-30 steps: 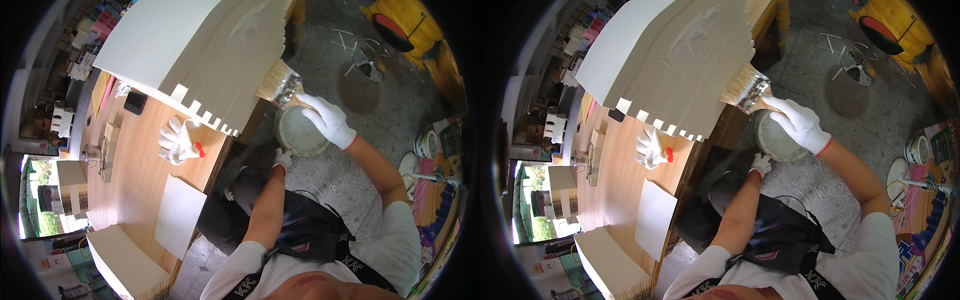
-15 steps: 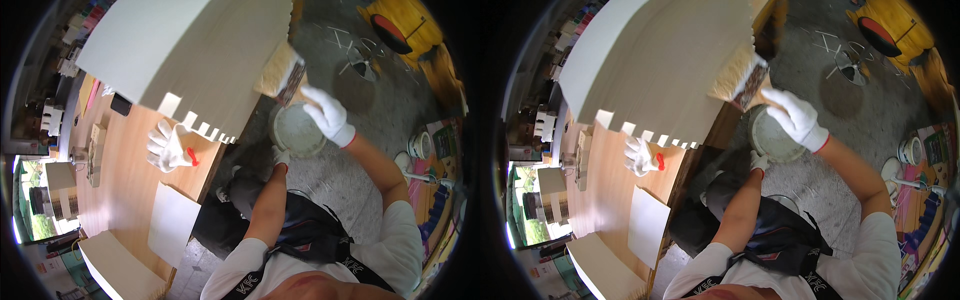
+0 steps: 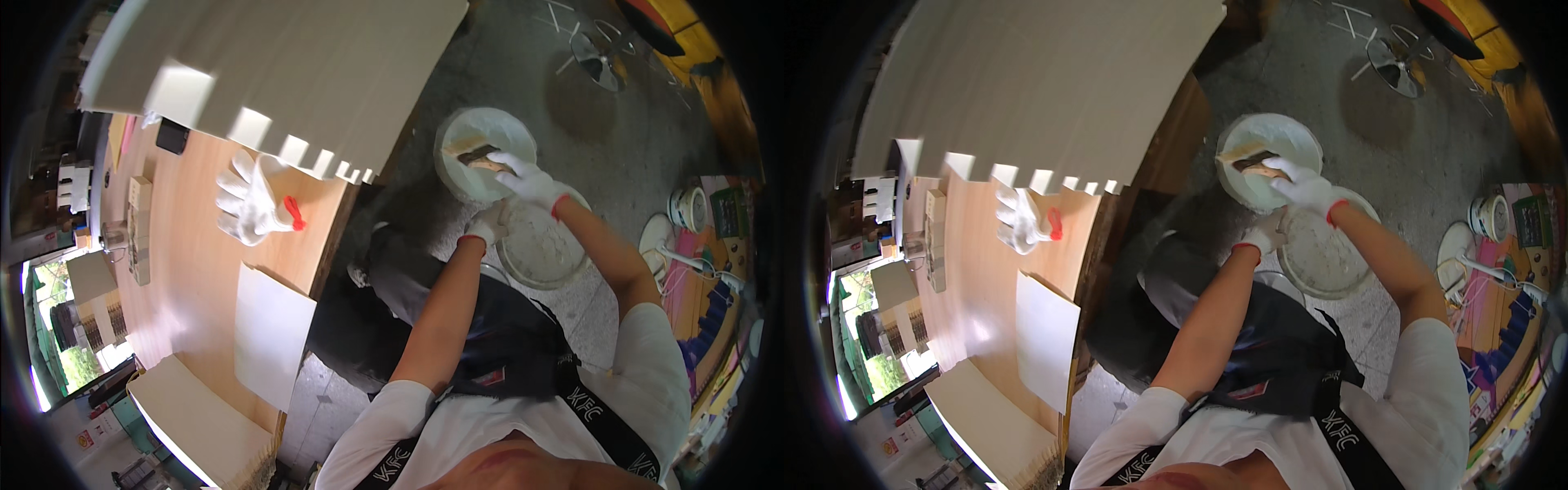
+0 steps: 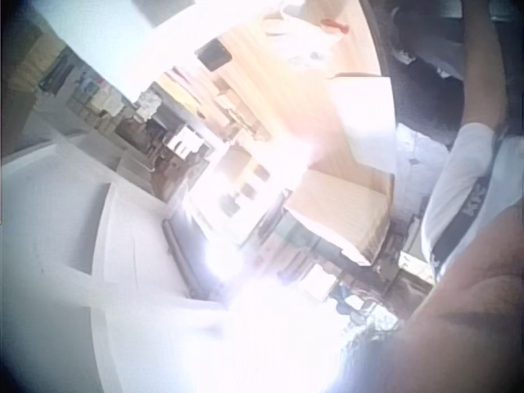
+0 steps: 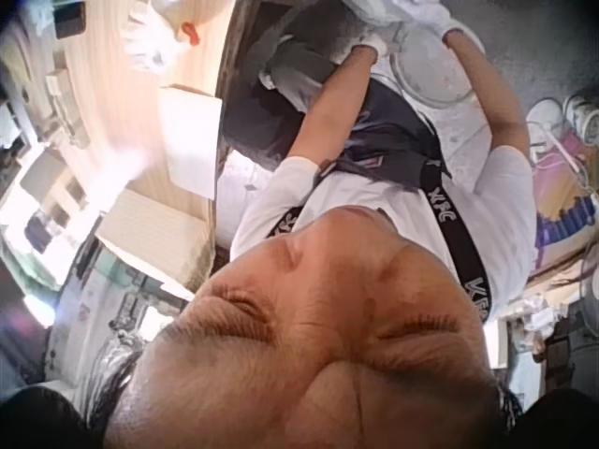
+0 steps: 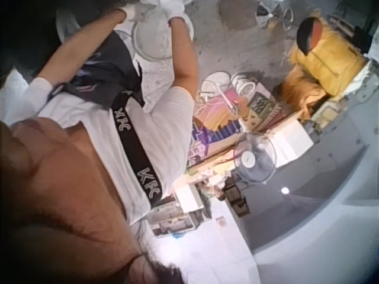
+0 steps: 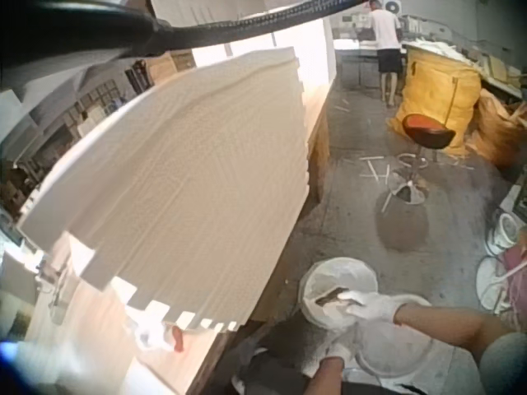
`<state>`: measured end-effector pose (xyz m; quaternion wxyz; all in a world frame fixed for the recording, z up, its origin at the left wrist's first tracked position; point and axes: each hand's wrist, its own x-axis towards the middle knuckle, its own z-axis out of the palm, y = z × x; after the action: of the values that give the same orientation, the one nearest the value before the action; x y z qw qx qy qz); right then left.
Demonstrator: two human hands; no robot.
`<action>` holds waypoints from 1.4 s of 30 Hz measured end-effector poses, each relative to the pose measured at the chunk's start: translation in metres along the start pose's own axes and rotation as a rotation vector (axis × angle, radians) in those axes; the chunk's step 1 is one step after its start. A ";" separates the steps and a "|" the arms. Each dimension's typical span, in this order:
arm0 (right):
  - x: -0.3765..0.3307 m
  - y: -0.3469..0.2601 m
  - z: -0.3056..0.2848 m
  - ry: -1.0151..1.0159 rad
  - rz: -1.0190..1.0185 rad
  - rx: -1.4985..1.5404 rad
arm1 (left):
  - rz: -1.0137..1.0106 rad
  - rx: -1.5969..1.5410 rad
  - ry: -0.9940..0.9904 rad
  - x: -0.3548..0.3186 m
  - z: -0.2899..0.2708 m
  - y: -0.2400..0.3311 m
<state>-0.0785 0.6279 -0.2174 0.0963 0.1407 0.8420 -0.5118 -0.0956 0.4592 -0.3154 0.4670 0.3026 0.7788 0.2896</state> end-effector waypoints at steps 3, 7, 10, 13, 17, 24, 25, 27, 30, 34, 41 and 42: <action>0.045 0.080 0.003 -0.291 0.340 -0.425 | -0.005 0.124 -0.214 0.005 0.013 0.011; 0.088 0.114 0.042 -0.301 0.522 -0.533 | 0.024 0.165 -0.203 0.003 0.021 0.003; 0.100 0.099 0.079 -0.216 0.436 -0.690 | -0.051 0.211 -0.181 -0.010 0.001 0.001; 0.103 0.114 0.088 -0.330 0.540 -0.589 | -0.156 0.183 -0.204 -0.021 -0.015 0.017; 0.081 0.156 0.036 -0.410 0.116 -0.230 | -0.108 0.084 -0.163 -0.012 0.000 0.002; -0.008 0.077 -0.051 -0.260 0.689 0.837 | -0.081 0.094 -0.151 0.012 0.023 -0.022; -0.019 0.078 -0.053 -0.210 0.628 0.933 | -0.087 0.103 -0.139 0.013 0.025 -0.022; -0.039 0.052 -0.059 -0.209 0.502 1.035 | -0.104 0.079 -0.143 0.011 0.022 -0.021; -0.062 0.050 -0.065 -0.262 0.399 1.266 | -0.121 0.050 -0.177 -0.001 0.004 -0.007; -0.075 -0.027 -0.048 0.056 0.516 1.368 | -0.151 0.022 -0.125 0.007 0.014 -0.028; -0.072 0.079 -0.025 -0.922 -0.095 1.992 | -0.169 0.112 0.013 0.008 0.012 -0.016; -0.066 0.062 -0.022 -0.527 -0.049 1.769 | -0.168 0.088 0.139 0.027 0.033 -0.045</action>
<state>0.0037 0.6656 -0.2389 0.1315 0.0241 0.0977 -0.9862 -0.0854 0.4553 -0.3762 0.4209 0.2357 0.8439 0.2349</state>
